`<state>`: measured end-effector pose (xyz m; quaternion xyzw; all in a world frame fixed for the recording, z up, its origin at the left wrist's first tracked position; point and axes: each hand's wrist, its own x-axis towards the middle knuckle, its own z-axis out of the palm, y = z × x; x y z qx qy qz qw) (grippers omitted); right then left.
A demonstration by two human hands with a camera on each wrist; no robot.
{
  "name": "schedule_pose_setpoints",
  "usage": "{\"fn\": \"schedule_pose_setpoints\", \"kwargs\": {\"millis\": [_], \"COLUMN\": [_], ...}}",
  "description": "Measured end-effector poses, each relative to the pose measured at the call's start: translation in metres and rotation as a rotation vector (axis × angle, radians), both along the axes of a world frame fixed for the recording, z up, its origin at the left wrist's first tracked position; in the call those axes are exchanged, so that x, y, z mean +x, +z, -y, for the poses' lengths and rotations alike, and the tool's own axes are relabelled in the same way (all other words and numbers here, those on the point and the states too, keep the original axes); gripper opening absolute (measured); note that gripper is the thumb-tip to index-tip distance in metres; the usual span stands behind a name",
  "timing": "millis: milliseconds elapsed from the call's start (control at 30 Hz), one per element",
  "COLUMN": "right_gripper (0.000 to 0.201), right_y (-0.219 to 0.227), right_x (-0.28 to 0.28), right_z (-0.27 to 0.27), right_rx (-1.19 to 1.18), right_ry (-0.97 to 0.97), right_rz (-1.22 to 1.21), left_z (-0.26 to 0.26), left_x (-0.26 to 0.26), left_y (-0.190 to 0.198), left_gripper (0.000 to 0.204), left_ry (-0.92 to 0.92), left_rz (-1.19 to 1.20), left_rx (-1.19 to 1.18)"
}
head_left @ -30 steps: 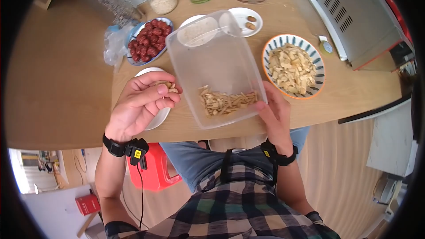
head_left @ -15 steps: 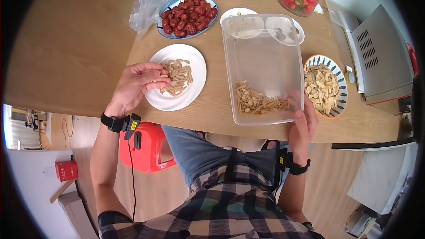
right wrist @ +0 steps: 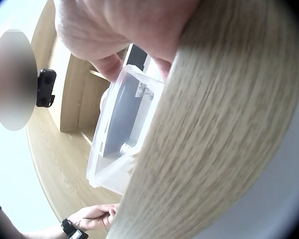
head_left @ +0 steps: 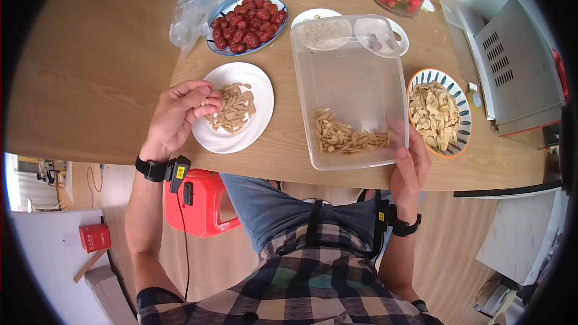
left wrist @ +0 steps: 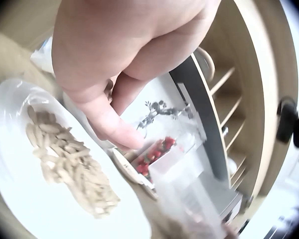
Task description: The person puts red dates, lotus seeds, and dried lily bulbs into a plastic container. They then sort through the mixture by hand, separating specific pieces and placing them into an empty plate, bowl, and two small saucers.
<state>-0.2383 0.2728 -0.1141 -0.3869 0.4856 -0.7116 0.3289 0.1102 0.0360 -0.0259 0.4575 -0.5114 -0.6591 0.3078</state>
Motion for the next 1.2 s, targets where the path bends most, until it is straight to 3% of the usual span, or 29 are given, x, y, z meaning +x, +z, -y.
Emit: {"fn": "schedule_pose_setpoints", "kwargs": {"millis": [33,100,533,767,900,1000,1200], "right_gripper": [0.059,0.059,0.056,0.047,0.043,0.041,0.037], "right_y": [-0.001,-0.002,0.002,0.0,0.003,0.011,0.014], "right_x": [0.0,0.0,0.001,0.004,0.004,0.002,0.003], "right_z": [0.0,0.0,0.0,0.0,0.0,-0.002,-0.002], "right_rx": [-0.003,-0.006,0.007,0.114,0.144,0.167,0.136], "right_ry": [0.001,-0.002,-0.003,-0.103,-0.129,-0.113,-0.086], "right_rz": [-0.004,-0.004,-0.023,-0.037,-0.102,-0.135,-0.133], "left_z": [-0.002,-0.008,-0.009,0.037,0.069,0.085,0.106], "left_x": [-0.002,-0.007,-0.009,-0.081,-0.132,-0.165,-0.199], "left_y": [0.002,0.004,0.016,0.033,0.018,0.01,-0.01], "left_gripper": [0.021,0.023,0.023,0.024,0.022,0.015,0.022], "left_ry": [-0.002,0.056,-0.129,-0.22,-0.331,-0.313,-0.382], "left_rz": [0.002,-0.227,-0.24,-0.193,-0.183,-0.118,0.067], "left_rx": [-0.001,0.146,0.13,0.021,0.022,0.027,-0.019]}}
